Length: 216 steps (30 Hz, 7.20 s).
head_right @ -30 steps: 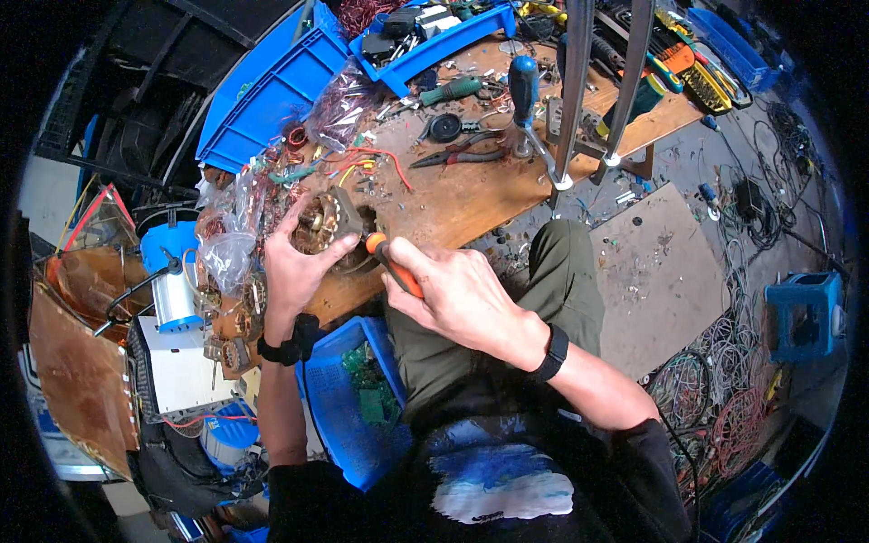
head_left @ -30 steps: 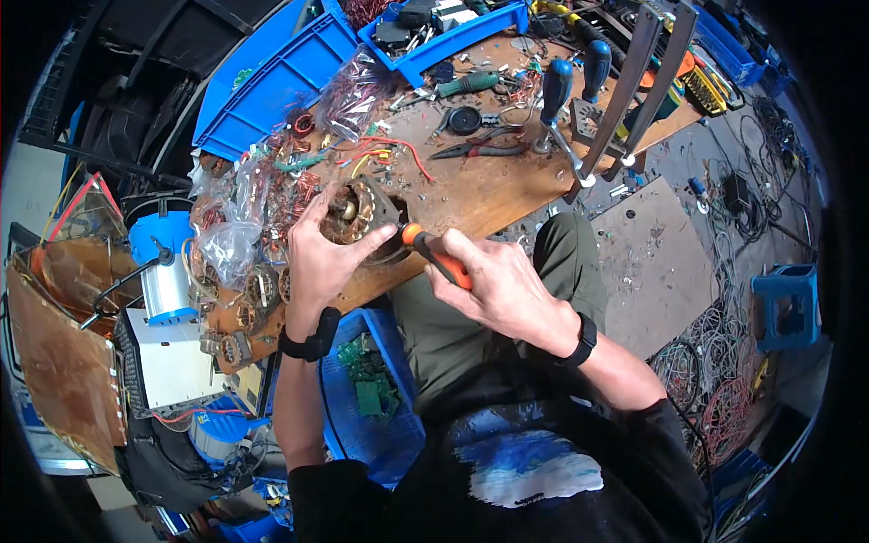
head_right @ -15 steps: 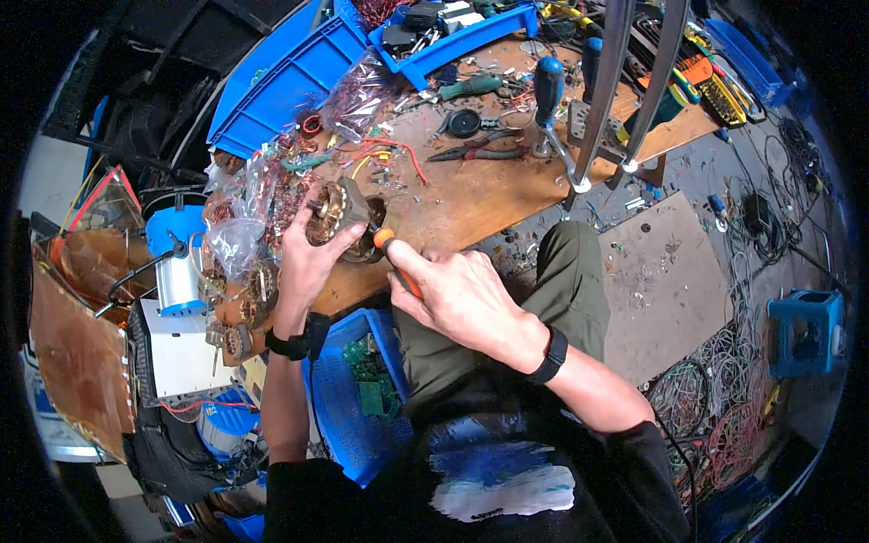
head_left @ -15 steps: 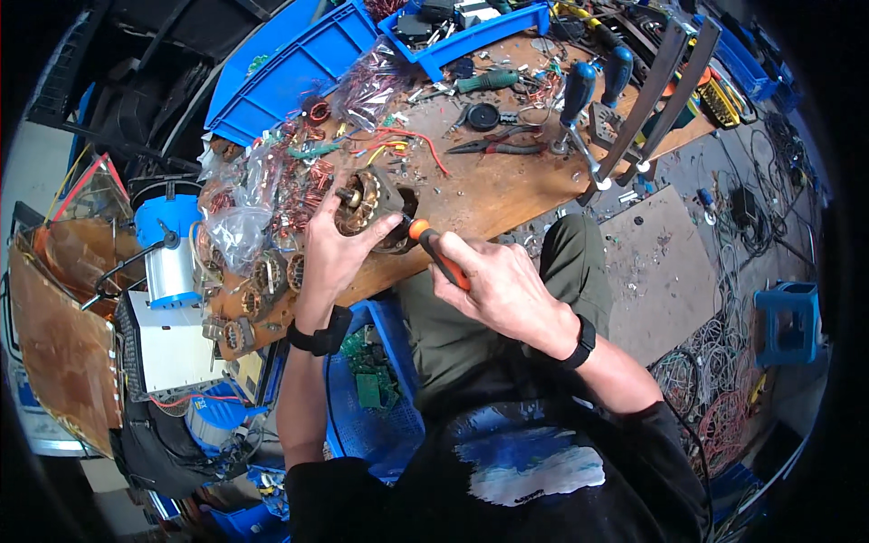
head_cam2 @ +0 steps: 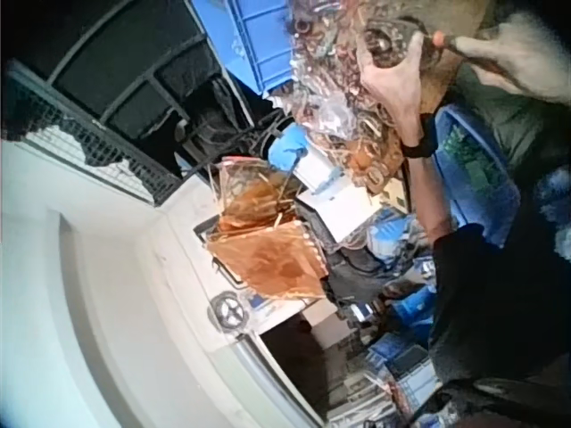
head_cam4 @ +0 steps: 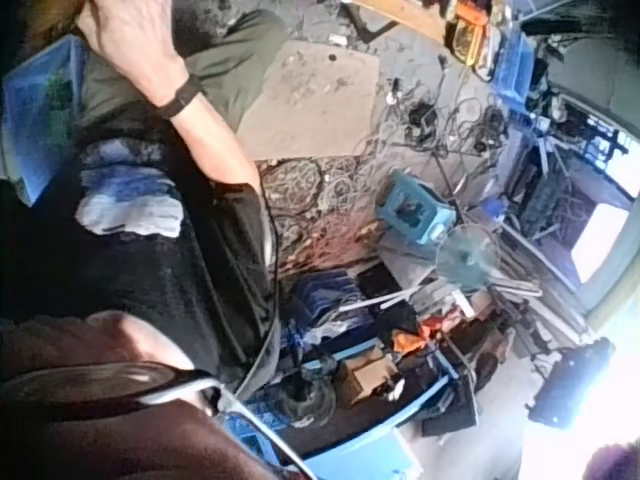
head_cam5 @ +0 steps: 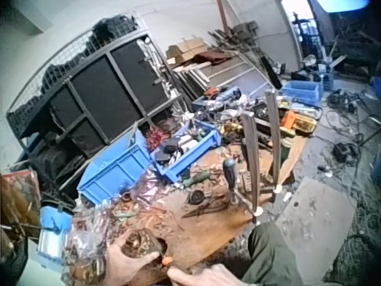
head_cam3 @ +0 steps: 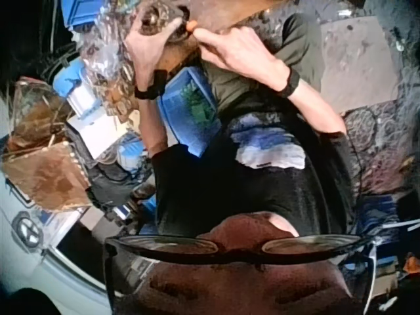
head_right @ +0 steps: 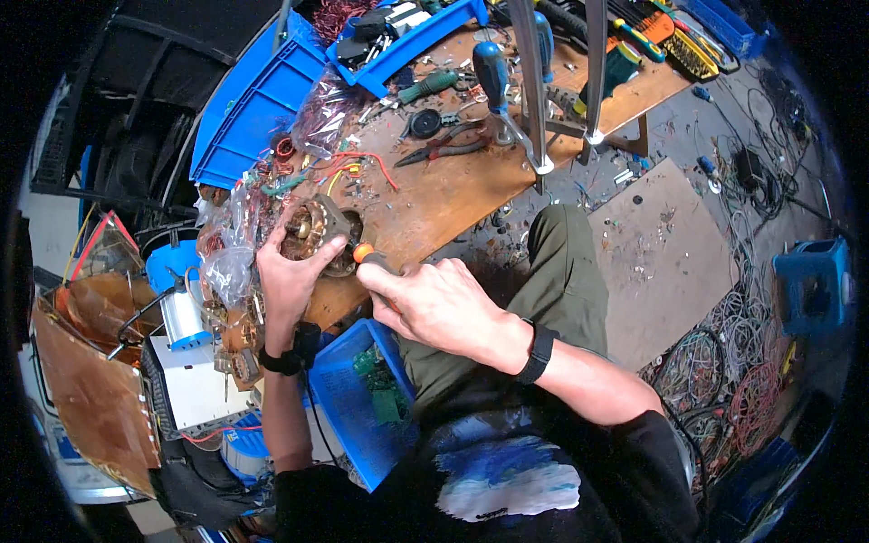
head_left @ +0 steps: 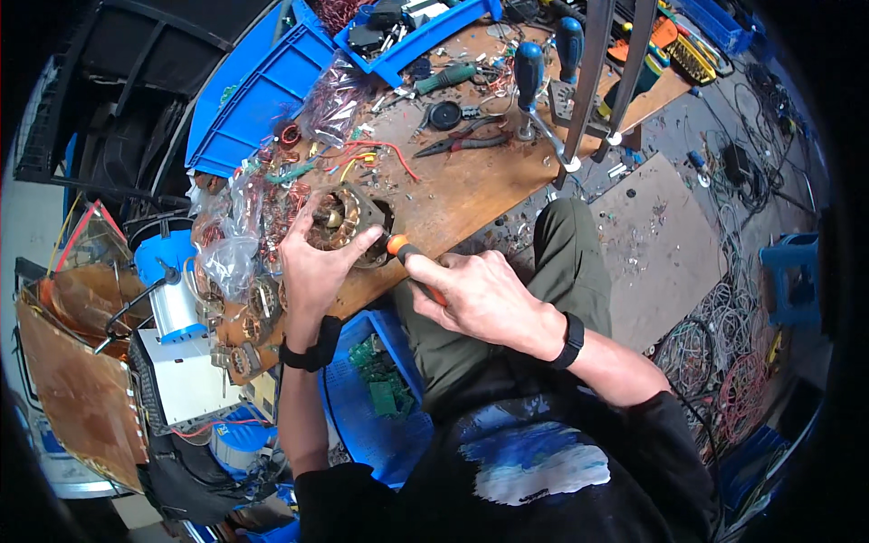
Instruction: The person disassembles a cylindrical electrical component, likely a motor stator, using a screwdriver to pry apart the housing. They separate the laminated core from the copper windings, inspect the internal parts, and then reassemble the unit on a cluttered workbench.
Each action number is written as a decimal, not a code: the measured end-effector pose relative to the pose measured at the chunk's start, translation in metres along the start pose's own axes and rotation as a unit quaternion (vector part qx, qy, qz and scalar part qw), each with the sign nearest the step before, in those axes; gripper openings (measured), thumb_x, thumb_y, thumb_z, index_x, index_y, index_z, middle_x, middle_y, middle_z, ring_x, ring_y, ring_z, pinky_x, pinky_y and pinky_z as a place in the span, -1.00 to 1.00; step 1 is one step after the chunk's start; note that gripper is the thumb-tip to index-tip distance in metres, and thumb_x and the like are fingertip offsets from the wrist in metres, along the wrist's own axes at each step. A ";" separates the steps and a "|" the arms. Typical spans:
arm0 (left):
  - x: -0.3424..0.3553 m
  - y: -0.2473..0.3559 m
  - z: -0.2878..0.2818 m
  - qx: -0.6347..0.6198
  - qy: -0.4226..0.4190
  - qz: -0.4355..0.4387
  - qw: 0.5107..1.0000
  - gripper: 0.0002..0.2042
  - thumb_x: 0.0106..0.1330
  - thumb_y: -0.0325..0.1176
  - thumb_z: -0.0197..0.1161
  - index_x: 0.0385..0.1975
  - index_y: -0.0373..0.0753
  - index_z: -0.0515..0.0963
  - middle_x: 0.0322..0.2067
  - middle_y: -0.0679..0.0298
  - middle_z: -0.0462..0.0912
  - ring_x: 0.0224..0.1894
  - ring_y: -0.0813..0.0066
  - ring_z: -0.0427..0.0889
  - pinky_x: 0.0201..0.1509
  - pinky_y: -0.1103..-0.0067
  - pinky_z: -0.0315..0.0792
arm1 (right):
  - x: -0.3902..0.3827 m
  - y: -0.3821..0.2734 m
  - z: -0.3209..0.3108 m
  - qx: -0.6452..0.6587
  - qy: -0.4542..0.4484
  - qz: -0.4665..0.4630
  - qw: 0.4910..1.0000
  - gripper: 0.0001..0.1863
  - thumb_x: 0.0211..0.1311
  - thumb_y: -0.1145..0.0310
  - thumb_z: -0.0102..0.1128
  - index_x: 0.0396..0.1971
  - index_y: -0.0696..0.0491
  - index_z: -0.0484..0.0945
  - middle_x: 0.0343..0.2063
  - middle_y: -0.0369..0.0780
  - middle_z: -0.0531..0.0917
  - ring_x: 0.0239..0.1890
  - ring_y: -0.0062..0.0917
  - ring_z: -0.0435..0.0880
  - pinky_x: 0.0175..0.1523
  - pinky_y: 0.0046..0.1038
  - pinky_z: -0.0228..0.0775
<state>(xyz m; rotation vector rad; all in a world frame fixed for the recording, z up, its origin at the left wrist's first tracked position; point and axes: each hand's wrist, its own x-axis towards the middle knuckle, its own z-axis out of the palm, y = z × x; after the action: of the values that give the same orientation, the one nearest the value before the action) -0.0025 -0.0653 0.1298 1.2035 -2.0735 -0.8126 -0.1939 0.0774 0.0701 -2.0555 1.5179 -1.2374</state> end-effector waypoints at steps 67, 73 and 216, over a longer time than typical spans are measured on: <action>-0.010 -0.029 0.007 -0.066 -0.094 0.113 0.987 0.06 0.24 -0.28 0.51 0.59 -0.41 -0.13 0.49 -0.11 0.18 0.53 0.09 0.26 0.59 0.26 0.18 | 0.100 0.033 -0.013 0.197 -0.099 -0.076 0.972 0.06 0.08 -0.13 0.52 0.50 0.06 0.25 0.35 0.15 0.36 0.42 0.05 0.40 0.49 -0.13 0.30; -0.017 -0.040 0.010 -0.174 -0.097 0.139 0.970 0.20 0.17 -0.40 0.45 0.61 -0.38 -0.43 0.61 -0.13 -0.17 0.66 0.08 -0.16 0.69 0.26 -0.21 | 0.114 0.027 0.001 0.144 -0.110 -0.068 0.981 0.00 0.05 -0.12 0.58 0.44 0.02 0.36 0.33 0.08 0.38 0.40 0.01 0.41 0.45 -0.13 0.33; 0.066 0.132 0.679 -0.208 -0.518 0.042 0.828 -0.80 0.53 -0.54 0.14 0.07 -0.34 0.55 0.41 -0.38 0.22 0.45 -0.42 0.30 0.50 -0.31 0.21 | -0.630 0.606 -0.134 -0.309 0.401 0.615 0.604 -0.11 -0.19 0.19 0.73 0.26 -0.05 0.54 0.17 -0.04 0.49 0.17 -0.14 0.62 0.21 -0.21 0.61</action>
<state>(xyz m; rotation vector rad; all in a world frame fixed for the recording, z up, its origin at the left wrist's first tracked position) -0.6064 0.0684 -0.1871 0.3954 -2.4598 -2.0713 -0.7216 0.4279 -0.5468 0.0625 3.1509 -0.9625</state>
